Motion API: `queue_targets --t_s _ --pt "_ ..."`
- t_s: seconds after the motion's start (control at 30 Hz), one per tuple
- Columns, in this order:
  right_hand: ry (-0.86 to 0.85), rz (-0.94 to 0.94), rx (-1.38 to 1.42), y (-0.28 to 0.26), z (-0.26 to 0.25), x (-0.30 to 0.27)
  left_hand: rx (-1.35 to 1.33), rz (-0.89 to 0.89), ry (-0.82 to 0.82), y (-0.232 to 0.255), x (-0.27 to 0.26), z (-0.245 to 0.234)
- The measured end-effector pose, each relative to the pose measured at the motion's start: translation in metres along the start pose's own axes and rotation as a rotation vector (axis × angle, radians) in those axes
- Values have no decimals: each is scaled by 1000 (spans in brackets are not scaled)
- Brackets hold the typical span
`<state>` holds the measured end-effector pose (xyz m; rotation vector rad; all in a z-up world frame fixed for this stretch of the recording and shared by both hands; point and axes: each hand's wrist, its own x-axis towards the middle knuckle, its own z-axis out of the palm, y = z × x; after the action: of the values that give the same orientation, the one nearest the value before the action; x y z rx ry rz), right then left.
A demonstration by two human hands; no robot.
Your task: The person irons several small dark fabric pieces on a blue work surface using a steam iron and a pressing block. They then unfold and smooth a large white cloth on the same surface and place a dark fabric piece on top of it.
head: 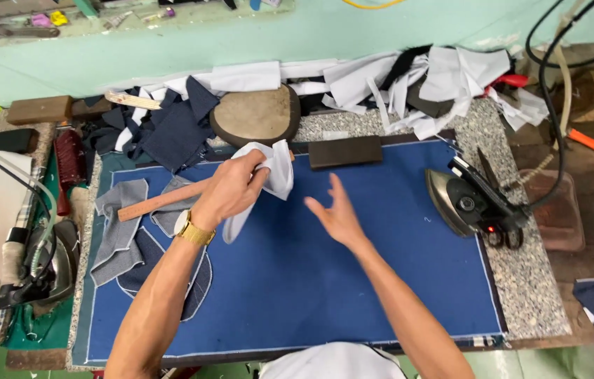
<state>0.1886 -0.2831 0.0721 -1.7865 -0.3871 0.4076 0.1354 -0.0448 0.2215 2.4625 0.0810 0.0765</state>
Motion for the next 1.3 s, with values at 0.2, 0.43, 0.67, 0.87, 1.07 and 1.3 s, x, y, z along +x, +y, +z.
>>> queue_targets --t_s 0.2,0.43,0.67,0.87,1.07,1.3 --pt "-51 263 -109 -31 34 15 45 106 -97 48 -37 -1" --pt "114 305 -162 58 22 38 111 147 -126 56 -61 -15" --pt "353 -319 68 -81 -70 -4 -38 -53 -32 30 -69 -34" --pt "315 -558 3 -149 -89 -23 -34 -107 -157 25 -77 -29" --pt "185 -455 -6 -138 -87 -32 206 -150 -90 0 -79 -47" --pt "127 23 593 -85 -43 -52 601 128 375 -14 -16 -80"
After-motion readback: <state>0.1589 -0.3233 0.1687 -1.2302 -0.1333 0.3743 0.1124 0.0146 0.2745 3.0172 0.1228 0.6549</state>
